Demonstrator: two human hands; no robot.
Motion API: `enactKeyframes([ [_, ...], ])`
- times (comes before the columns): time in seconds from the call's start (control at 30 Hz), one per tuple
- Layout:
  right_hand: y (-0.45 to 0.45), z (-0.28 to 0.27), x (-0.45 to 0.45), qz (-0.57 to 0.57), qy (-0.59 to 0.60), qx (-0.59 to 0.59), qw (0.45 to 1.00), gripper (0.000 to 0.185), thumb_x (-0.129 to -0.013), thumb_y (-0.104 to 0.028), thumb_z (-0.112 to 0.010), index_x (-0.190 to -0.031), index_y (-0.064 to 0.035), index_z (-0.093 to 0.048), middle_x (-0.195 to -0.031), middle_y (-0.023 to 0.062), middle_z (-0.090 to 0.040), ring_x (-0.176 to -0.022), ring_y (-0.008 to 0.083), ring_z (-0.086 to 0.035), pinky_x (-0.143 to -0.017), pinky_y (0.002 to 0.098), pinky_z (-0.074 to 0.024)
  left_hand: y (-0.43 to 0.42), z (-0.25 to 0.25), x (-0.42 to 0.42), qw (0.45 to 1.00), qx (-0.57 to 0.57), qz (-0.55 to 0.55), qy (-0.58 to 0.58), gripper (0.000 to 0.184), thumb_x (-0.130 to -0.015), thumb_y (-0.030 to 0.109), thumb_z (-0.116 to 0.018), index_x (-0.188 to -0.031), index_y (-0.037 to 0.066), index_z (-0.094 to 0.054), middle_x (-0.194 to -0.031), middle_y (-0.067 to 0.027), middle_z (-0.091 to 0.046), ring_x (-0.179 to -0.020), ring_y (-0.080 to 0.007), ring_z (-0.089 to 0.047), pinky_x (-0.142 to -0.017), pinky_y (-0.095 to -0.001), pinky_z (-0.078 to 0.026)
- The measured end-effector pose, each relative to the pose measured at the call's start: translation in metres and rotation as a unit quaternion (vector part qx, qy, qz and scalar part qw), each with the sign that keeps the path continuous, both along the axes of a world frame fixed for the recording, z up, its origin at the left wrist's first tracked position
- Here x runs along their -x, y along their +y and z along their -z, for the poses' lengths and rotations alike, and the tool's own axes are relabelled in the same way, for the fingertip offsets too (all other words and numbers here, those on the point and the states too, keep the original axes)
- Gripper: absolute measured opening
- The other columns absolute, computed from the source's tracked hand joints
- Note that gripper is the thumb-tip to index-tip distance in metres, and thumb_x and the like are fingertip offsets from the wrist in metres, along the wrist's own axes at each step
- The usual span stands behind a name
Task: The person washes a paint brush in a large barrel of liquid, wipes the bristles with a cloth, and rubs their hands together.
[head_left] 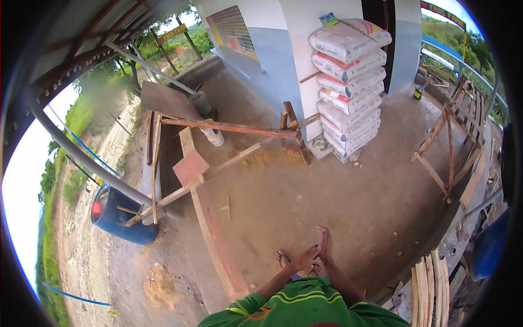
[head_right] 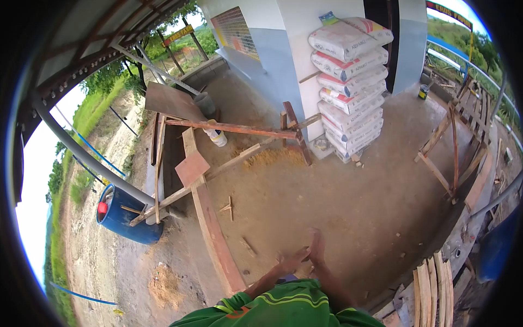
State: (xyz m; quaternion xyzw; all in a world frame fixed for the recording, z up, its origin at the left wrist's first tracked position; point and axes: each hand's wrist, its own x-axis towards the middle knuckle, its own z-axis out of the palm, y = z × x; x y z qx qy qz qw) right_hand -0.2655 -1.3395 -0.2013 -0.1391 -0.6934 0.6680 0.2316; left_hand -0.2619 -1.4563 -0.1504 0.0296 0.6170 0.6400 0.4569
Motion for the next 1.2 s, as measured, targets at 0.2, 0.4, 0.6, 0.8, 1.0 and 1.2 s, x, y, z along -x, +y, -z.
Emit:
enactKeyframes([
  [0.2, 0.074, 0.100, -0.049, 0.100, -0.174, -0.076, 0.977, 0.030, -0.093, -0.022, -0.040, -0.088, 0.0012, -0.058, -0.084, 0.0159, -0.062, -0.085, 0.0254, -0.060, -0.075, 0.0362, -0.0466, -0.036, 0.049, 0.027, 0.963, -0.072, -0.026, 0.258, 0.037, -0.099, 0.032, -0.045, -0.112, -0.002, -0.054, -0.114, -0.0121, -0.062, -0.108, -0.0187, -0.059, -0.090, -0.0340, -0.045],
  [0.4, 0.159, 0.328, -0.230, 0.021, -0.364, -0.520, 0.772, 0.020, -0.086, -0.020, -0.045, -0.093, -0.0089, -0.060, -0.089, 0.0120, -0.063, -0.071, 0.0353, -0.060, -0.065, 0.0414, -0.0492, -0.160, 0.266, 0.000, 0.844, 0.278, -0.150, 0.434, 0.020, -0.090, 0.015, -0.053, -0.102, 0.001, -0.058, -0.095, -0.0124, -0.063, -0.095, -0.0255, -0.064, -0.075, -0.0367, -0.050],
  [0.6, 0.177, 0.265, -0.299, 0.076, -0.553, 0.248, 0.792, 0.054, -0.084, -0.056, -0.037, -0.122, -0.0188, -0.043, -0.121, 0.0133, -0.048, -0.104, 0.0420, -0.049, -0.084, 0.0475, -0.0421, -0.232, 0.225, -0.126, 0.831, 0.241, -0.502, -0.018, 0.046, -0.099, 0.039, -0.041, -0.086, -0.003, -0.052, -0.076, -0.0234, -0.065, -0.056, -0.0304, -0.066, -0.047, -0.0365, -0.053],
  [0.8, 0.204, 0.344, -0.311, -0.059, -0.581, 0.278, 0.762, 0.063, -0.082, -0.063, -0.036, -0.131, -0.0247, -0.041, -0.129, 0.0111, -0.044, -0.112, 0.0406, -0.043, -0.089, 0.0510, -0.0363, -0.271, 0.233, -0.120, 0.847, 0.391, -0.358, 0.029, 0.066, -0.096, 0.055, -0.032, -0.086, -0.003, -0.060, -0.066, -0.0147, -0.062, -0.064, -0.0264, -0.064, -0.064, -0.0375, -0.052],
  [1.0, 0.164, 0.209, -0.150, 0.080, -0.336, 0.171, 0.923, 0.041, -0.089, -0.041, -0.048, -0.114, -0.0089, -0.054, -0.109, 0.0097, -0.056, -0.090, 0.0221, -0.056, -0.074, 0.0373, -0.0459, -0.168, 0.158, -0.024, 0.892, 0.361, -0.249, 0.113, 0.054, -0.095, 0.045, -0.033, -0.100, 0.007, -0.070, -0.092, -0.0173, -0.068, -0.090, -0.0286, -0.060, -0.088, -0.0399, -0.044],
  [1.2, 0.040, 0.046, 0.003, -0.024, -0.052, 0.098, 0.994, 0.035, -0.097, -0.031, -0.043, -0.101, -0.0002, -0.058, -0.095, 0.0116, -0.061, -0.090, 0.0224, -0.057, -0.082, 0.0342, -0.0442, -0.018, 0.173, 0.040, 0.963, 0.001, 0.031, 0.269, 0.063, -0.094, 0.054, -0.038, -0.139, 0.010, -0.044, -0.129, -0.0058, -0.055, -0.123, -0.0219, -0.047, -0.101, -0.0412, -0.038],
])
